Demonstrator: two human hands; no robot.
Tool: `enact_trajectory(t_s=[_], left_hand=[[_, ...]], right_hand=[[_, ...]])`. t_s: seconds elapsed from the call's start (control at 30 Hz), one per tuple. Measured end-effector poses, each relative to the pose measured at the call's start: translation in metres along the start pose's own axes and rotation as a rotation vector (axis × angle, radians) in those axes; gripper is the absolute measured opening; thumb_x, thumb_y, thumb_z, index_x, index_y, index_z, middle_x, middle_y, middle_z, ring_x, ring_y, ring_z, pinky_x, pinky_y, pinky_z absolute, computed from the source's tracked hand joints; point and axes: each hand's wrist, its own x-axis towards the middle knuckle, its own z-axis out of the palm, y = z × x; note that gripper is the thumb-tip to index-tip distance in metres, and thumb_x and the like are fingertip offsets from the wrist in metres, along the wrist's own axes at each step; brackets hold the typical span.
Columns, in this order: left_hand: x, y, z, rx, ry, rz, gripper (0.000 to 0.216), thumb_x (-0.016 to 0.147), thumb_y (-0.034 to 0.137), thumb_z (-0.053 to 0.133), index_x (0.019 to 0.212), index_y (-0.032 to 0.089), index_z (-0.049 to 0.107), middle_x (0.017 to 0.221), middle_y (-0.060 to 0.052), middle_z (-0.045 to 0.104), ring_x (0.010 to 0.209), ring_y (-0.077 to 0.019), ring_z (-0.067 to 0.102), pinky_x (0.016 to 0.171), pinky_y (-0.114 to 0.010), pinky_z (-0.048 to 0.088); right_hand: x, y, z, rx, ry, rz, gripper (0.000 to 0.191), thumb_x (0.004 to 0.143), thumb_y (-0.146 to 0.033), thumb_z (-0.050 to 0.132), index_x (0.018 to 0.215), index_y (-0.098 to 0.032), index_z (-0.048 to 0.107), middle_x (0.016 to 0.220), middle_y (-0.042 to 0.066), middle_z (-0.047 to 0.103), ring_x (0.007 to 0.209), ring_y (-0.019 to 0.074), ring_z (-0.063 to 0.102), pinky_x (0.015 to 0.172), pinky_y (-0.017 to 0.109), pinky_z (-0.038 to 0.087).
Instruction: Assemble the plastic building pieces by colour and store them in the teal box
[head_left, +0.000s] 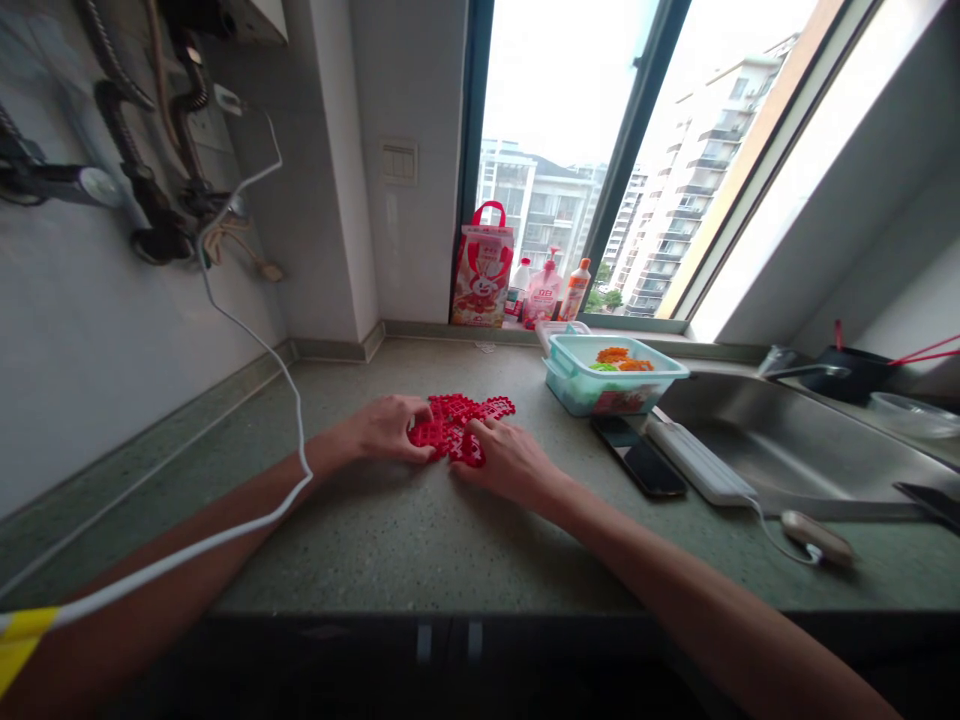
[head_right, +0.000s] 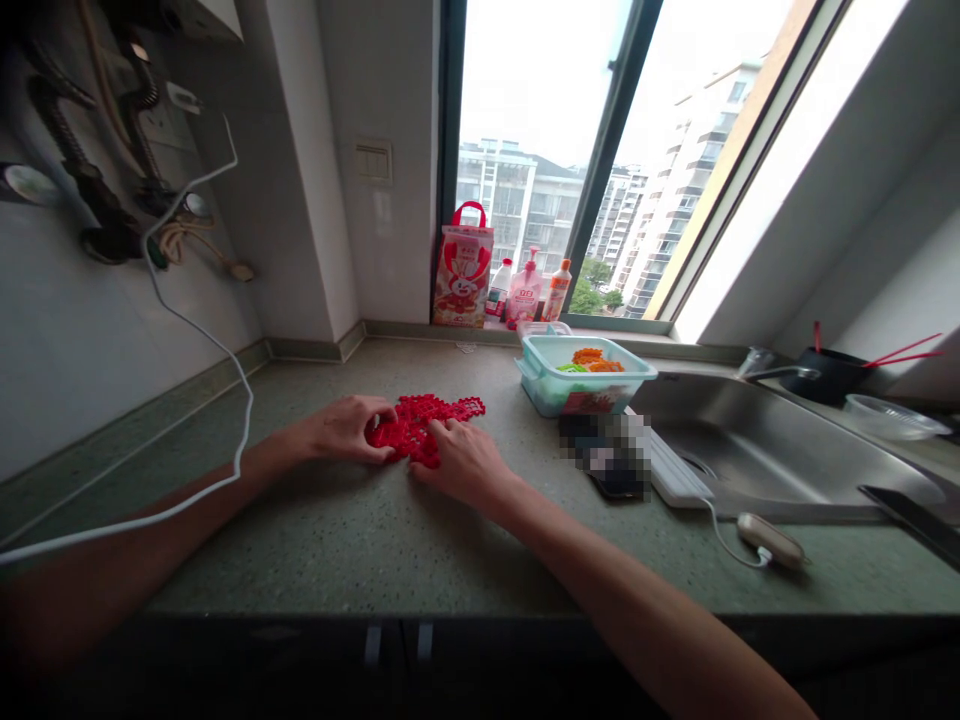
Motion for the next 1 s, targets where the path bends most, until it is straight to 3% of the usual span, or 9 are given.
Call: enact_trajectory(t_s=[0.23,0.47,0.53,0.6,0.7,0.83,1.0], left_hand=[[-0.002,0.018,0.012,0.084,0.024,-0.054,0.052,0.073,0.073,0.071,0.09,0.024,0.067,0.087,-0.005,0.072,0.073,-0.0241,0.064,0.065,-0.034,0.042],[-0.005,0.019,0.007,0.031,-0.01,0.092,0.043,0.076,0.063,0.075,0.096,0.024,0.071,0.097,-0.004,0.074,0.083,-0.0247,0.068,0.073,-0.033,0.046],[-0.004,0.014,0.004,-0.037,0.004,0.117,0.05,0.076,0.067,0.076,0.103,0.025,0.073,0.106,-0.004,0.074,0.092,-0.0253,0.069,0.08,-0.032,0.048],[-0.002,0.005,0.003,-0.109,0.065,0.092,0.046,0.089,0.066,0.065,0.109,0.025,0.075,0.113,-0.004,0.073,0.099,-0.0245,0.069,0.087,-0.032,0.05],[0.004,-0.014,0.008,-0.134,0.167,0.034,0.042,0.104,0.05,0.045,0.112,0.024,0.076,0.118,-0.007,0.072,0.109,-0.024,0.067,0.099,-0.035,0.048],[0.009,-0.038,0.02,-0.119,0.124,0.086,0.037,0.099,0.05,0.056,0.117,0.025,0.077,0.124,-0.007,0.072,0.118,-0.0255,0.064,0.107,-0.037,0.045],[0.008,-0.045,0.023,-0.085,0.098,0.017,0.037,0.089,0.054,0.07,0.11,0.025,0.077,0.113,-0.006,0.076,0.106,-0.0256,0.069,0.099,-0.036,0.05]], right_hand=[[-0.006,0.023,-0.015,0.081,-0.051,-0.192,0.035,0.08,-0.035,0.076,0.112,-0.023,0.069,0.1,0.007,0.074,0.091,0.0245,0.069,0.078,0.03,0.046],[0.003,0.07,-0.023,0.271,0.034,-0.258,0.04,0.08,-0.028,0.076,0.119,-0.023,0.069,0.109,0.005,0.073,0.093,0.0189,0.067,0.087,0.029,0.049],[0.008,0.079,-0.02,0.271,0.054,-0.248,0.044,0.079,-0.026,0.076,0.122,-0.023,0.069,0.109,0.005,0.073,0.094,0.0194,0.067,0.088,0.03,0.05],[0.012,0.085,-0.014,0.281,0.048,-0.249,0.046,0.078,-0.025,0.076,0.123,-0.022,0.069,0.111,0.006,0.073,0.095,0.0197,0.068,0.09,0.031,0.051],[0.018,0.089,-0.006,0.292,0.05,-0.248,0.046,0.078,-0.025,0.075,0.124,-0.023,0.07,0.114,0.006,0.074,0.096,0.0204,0.069,0.093,0.032,0.052],[0.021,0.095,0.003,0.326,0.088,-0.279,0.044,0.078,-0.025,0.074,0.122,-0.023,0.071,0.119,0.008,0.074,0.101,0.0229,0.071,0.093,0.034,0.054],[0.022,0.098,0.008,0.341,0.104,-0.287,0.047,0.077,-0.022,0.074,0.124,-0.024,0.069,0.119,0.008,0.073,0.096,0.0219,0.07,0.091,0.034,0.055]])
